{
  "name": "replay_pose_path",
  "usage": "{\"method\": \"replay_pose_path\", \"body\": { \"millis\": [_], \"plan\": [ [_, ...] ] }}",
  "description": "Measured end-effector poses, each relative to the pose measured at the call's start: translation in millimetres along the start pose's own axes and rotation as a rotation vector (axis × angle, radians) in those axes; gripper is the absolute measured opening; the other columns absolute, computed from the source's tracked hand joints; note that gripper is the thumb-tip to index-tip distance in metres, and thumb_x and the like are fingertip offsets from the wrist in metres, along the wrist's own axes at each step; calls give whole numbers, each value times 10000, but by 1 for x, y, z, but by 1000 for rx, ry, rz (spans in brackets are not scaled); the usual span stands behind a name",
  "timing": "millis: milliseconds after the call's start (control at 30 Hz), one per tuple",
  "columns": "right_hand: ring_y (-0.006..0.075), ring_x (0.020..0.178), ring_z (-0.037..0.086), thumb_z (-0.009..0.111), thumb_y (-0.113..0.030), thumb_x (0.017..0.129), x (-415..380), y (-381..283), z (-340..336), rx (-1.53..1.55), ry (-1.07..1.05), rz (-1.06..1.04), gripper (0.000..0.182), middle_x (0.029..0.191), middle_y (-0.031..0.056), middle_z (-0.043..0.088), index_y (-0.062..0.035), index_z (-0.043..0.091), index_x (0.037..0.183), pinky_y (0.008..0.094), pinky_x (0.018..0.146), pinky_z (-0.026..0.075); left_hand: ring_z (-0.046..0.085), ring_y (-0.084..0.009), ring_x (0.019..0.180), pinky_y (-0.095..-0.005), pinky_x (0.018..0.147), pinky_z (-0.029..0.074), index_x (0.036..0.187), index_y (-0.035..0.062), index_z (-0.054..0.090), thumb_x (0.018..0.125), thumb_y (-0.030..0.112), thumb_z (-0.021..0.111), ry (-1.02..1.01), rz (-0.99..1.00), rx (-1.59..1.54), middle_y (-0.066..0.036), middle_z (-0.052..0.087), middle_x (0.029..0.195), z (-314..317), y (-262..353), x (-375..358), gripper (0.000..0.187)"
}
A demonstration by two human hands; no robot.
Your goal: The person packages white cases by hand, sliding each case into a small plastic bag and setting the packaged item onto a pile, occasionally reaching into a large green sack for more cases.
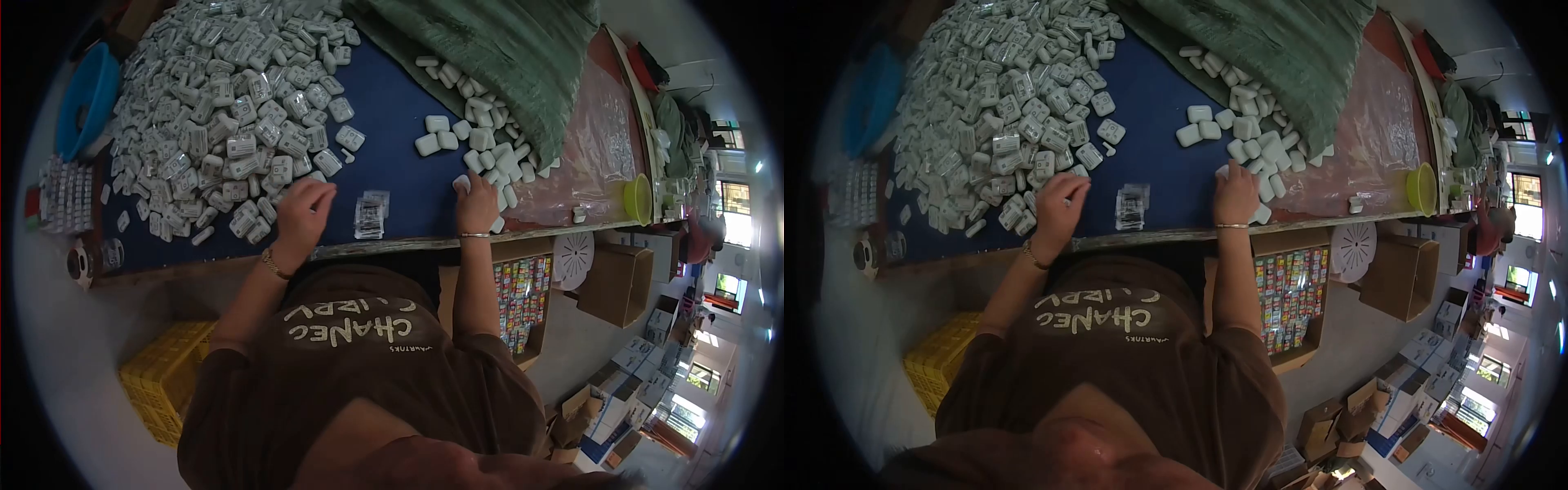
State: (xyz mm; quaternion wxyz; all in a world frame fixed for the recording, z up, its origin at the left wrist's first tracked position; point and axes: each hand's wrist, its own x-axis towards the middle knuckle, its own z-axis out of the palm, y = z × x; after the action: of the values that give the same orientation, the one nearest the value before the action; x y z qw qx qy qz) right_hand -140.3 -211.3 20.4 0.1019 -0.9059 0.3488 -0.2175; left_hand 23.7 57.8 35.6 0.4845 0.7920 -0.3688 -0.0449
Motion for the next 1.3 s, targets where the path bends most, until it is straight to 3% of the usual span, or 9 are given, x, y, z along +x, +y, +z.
{"method": "replay_pose_path", "body": {
  "millis": [67,300,500,600,667,800,1100,1167,1300],
  "plan": [
    [335,923,572,729,-186,742,0,11,-5,-299,-128,99,276,946,110,643,-93,642,987,436,736,495,583,-258,932,-366,746,477,910,57,677,762,83,720,-238,-96,-64,-82,623,954,25,4,-5,156],
    [352,910,578,745,-162,718,-7,27,8,-199,-223,-46,302,926,127,633,-78,624,982,439,737,497,579,-255,813,-396,685,486,715,67,632,718,150,735,-431,56,170,-70,607,813,76,-15,-7,132],
    [316,827,623,704,-28,762,-17,-23,7,530,-314,-193,318,926,135,627,-25,613,1067,343,736,511,597,-270,788,-371,675,490,812,98,698,770,194,695,-346,53,128,-69,640,852,75,-23,-9,105],
    [295,807,633,694,9,762,-24,-57,-3,852,-577,-97,324,932,130,636,-22,610,1073,318,730,508,632,-230,737,-324,633,491,862,63,709,834,180,679,-328,-241,-82,-61,676,892,68,-30,-6,124],
    [355,882,628,687,-59,763,-25,-71,-7,833,-768,-41,268,980,165,643,-17,615,1017,386,764,509,653,-168,746,-276,657,516,918,8,697,902,185,646,-289,-730,-841,-61,682,929,72,-42,-10,185],
    [291,823,654,705,-73,775,-29,-77,3,623,-575,-255,307,934,139,660,-19,617,1064,334,721,524,644,-130,799,-268,720,542,976,-34,675,930,186,626,-208,-823,-1108,-63,667,932,60,-23,-7,230],
    [292,823,657,701,-83,778,-23,-75,-8,629,-559,-206,297,966,147,646,-11,625,1056,340,708,534,665,-166,768,-266,686,541,912,-4,684,868,131,677,-169,-639,-827,-54,683,919,59,-19,-11,142],
    [289,812,657,700,-77,779,-17,-66,-9,567,-509,-152,281,958,147,646,-10,633,1044,339,700,537,649,-224,749,-298,663,524,856,50,693,786,100,707,-95,56,-61,-37,686,884,56,-15,-14,87],
    [289,814,659,702,-82,779,-11,-58,-12,531,-502,-141,273,956,148,646,-11,638,1035,343,697,539,621,-270,786,-334,673,512,807,78,683,735,101,712,-260,263,108,-37,676,859,63,-20,-29,81]
  ]
}}
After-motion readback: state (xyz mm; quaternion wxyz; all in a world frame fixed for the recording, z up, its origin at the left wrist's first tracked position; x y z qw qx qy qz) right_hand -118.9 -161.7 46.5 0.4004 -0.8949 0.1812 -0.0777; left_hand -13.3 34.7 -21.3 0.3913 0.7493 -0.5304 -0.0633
